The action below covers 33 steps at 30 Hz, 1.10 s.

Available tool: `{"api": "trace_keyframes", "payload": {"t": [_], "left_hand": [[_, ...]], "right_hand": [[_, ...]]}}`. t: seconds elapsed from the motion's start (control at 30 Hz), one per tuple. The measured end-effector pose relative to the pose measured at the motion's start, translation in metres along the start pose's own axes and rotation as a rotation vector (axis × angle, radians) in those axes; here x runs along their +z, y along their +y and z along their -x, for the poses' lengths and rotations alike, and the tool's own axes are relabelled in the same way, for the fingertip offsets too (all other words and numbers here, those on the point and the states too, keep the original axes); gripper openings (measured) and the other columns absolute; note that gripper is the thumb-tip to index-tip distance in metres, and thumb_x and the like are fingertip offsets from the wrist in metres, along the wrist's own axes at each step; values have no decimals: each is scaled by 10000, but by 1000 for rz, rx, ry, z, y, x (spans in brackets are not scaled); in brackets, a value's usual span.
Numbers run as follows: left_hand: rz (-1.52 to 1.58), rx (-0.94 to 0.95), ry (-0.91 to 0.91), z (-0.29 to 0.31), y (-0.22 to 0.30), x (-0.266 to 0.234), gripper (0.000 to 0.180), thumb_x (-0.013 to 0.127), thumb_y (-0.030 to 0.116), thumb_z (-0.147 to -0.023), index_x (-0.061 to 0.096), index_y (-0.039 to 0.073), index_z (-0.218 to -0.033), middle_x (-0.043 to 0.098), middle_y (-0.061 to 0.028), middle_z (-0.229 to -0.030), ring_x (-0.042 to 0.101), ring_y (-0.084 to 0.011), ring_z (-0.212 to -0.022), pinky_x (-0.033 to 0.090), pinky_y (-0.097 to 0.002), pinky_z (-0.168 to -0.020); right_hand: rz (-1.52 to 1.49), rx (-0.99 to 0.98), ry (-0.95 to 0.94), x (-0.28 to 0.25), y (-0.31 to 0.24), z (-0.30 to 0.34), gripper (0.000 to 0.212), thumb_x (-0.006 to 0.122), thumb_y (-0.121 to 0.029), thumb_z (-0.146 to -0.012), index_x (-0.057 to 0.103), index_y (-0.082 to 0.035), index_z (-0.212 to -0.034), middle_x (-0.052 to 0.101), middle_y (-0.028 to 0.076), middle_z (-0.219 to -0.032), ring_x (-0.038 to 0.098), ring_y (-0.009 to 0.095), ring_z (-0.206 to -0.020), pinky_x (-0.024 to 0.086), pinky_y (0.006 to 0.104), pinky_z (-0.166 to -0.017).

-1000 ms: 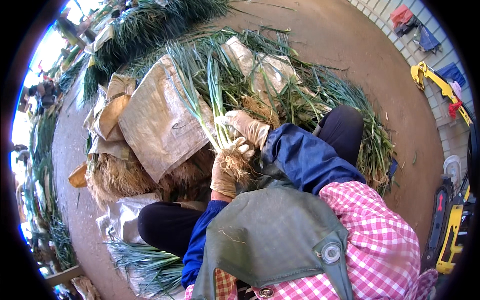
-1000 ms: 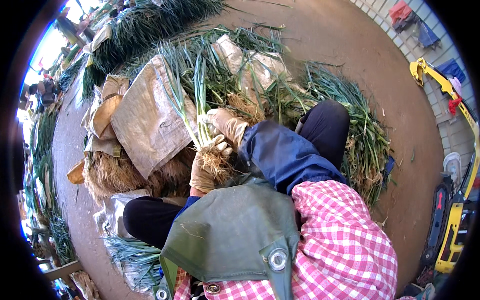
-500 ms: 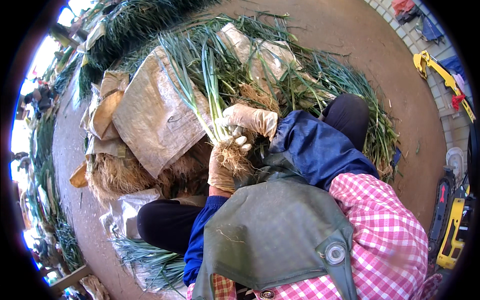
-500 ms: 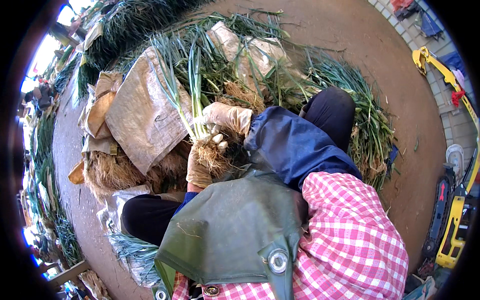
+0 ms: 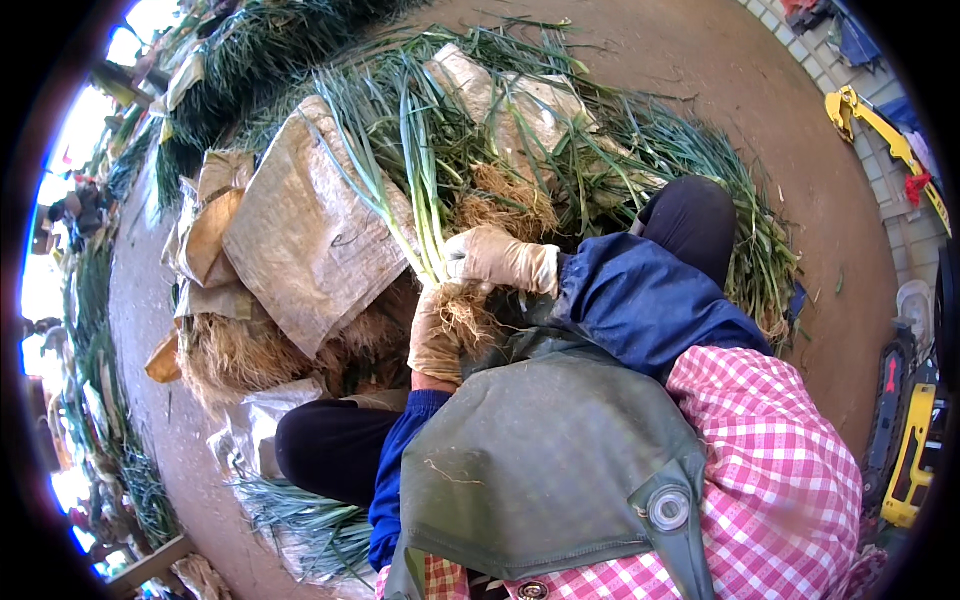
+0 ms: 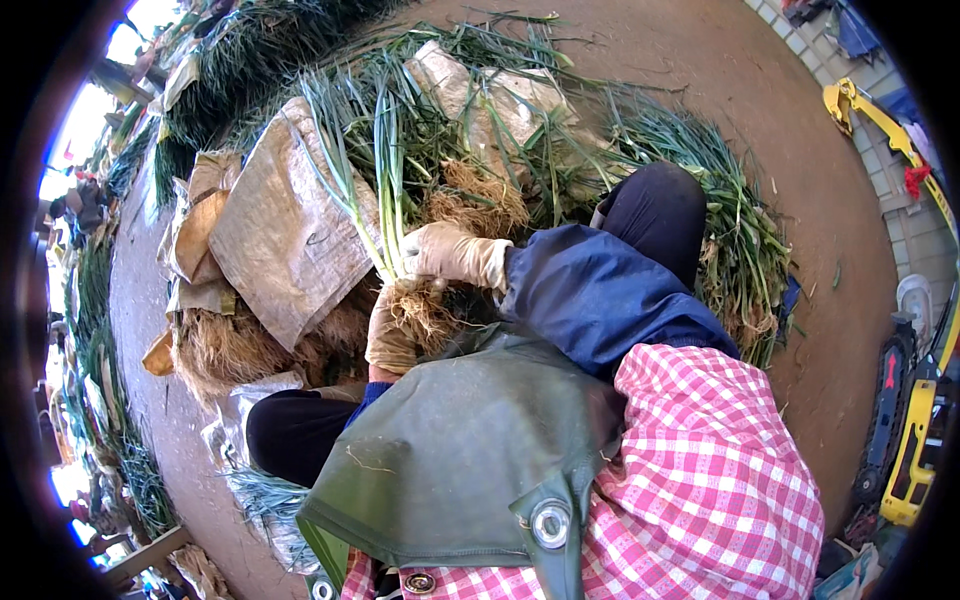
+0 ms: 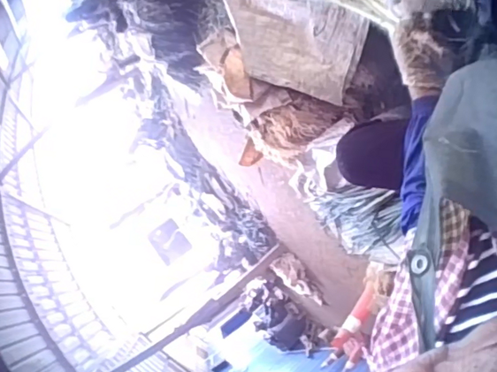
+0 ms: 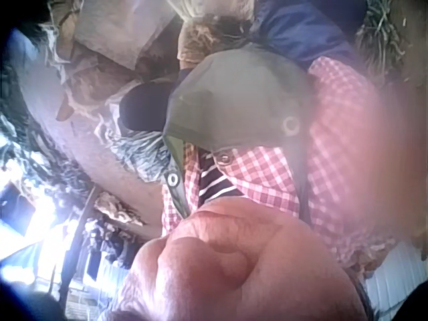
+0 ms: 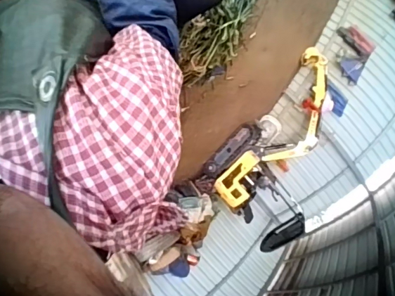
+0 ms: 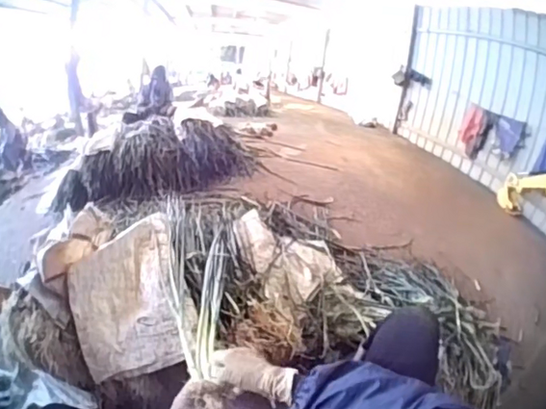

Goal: The person peels the outer layers from leeks by hand and removes debris from the roots before placing them onto a pile.

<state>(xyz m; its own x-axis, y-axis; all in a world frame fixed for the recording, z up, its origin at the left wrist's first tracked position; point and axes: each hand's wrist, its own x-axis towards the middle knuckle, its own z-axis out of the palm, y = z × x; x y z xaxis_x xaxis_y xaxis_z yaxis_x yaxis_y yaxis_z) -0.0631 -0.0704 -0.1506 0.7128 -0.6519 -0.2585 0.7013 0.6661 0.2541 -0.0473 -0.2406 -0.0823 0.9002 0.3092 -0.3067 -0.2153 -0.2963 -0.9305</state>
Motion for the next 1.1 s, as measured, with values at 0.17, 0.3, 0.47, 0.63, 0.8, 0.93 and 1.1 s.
{"api": "trace_keyframes", "payload": {"t": [0.17, 0.3, 0.47, 0.63, 0.8, 0.93, 1.1], "left_hand": [[-110, 32, 21, -1, -1, 20, 332, 524, 49, -879, 476, -61, -1189, 607, -223, -1074, 631, -340, -950, 563, -427, -818], [-233, 15, 16, -5, -5, 39, 351, 542, 12, -842, 480, -88, -1174, 613, -242, -1034, 642, -335, -918, 554, -426, -840], [-275, -8, 87, -3, -6, 40, 301, 582, -20, -778, 533, -109, -1061, 644, -232, -938, 668, -328, -829, 568, -395, -786], [-79, 15, 112, -4, 0, 3, 271, 522, 88, -895, 491, -95, -1093, 613, -233, -1005, 637, -331, -854, 558, -412, -798], [-6, -4, 116, -5, -2, 11, 264, 514, 88, -889, 509, -96, -1078, 622, -220, -984, 640, -319, -850, 559, -402, -786], [25, -32, 161, -4, -3, 17, 260, 508, 88, -884, 524, -98, -1066, 628, -209, -967, 643, -309, -847, 560, -395, -776], [51, 18, 105, -5, 3, 23, 244, 505, 91, -883, 538, -78, -1056, 621, -168, -934, 630, -285, -815, 541, -400, -754]], "right_hand": [[-404, 65, -48, -33, 5, 8, 171, 631, -219, -859, 645, -58, -912, 645, 1, -776, 572, 75, -618, 447, 222, -484], [-161, 256, 107, -36, 21, -24, 430, 591, -470, -869, 642, -43, -873, 603, 25, -702, 520, 102, -572, 434, 251, -506], [98, 199, 96, -18, 26, -38, 448, 614, -484, -854, 668, -41, -891, 633, 48, -726, 560, 156, -637, 449, 322, -556], [555, -50, 275, 4, 6, -21, 254, 539, -331, -880, 670, -115, -907, 671, 77, -770, 649, 237, -708, 488, 369, -609], [11, -232, 194, -1, -2, -3, 194, 579, -270, -892, 679, -110, -939, 642, 18, -722, 635, 137, -611, 503, 315, -503], [-273, 94, -175, -2, -23, 20, 284, 628, -334, -871, 680, -62, -931, 602, 14, -666, 554, 79, -479, 384, 197, -394], [-209, 215, -663, -7, -13, 42, 242, 648, -319, -846, 642, -94, -757, 578, -8, -620, 483, 57, -494, 370, 223, -436]]}}
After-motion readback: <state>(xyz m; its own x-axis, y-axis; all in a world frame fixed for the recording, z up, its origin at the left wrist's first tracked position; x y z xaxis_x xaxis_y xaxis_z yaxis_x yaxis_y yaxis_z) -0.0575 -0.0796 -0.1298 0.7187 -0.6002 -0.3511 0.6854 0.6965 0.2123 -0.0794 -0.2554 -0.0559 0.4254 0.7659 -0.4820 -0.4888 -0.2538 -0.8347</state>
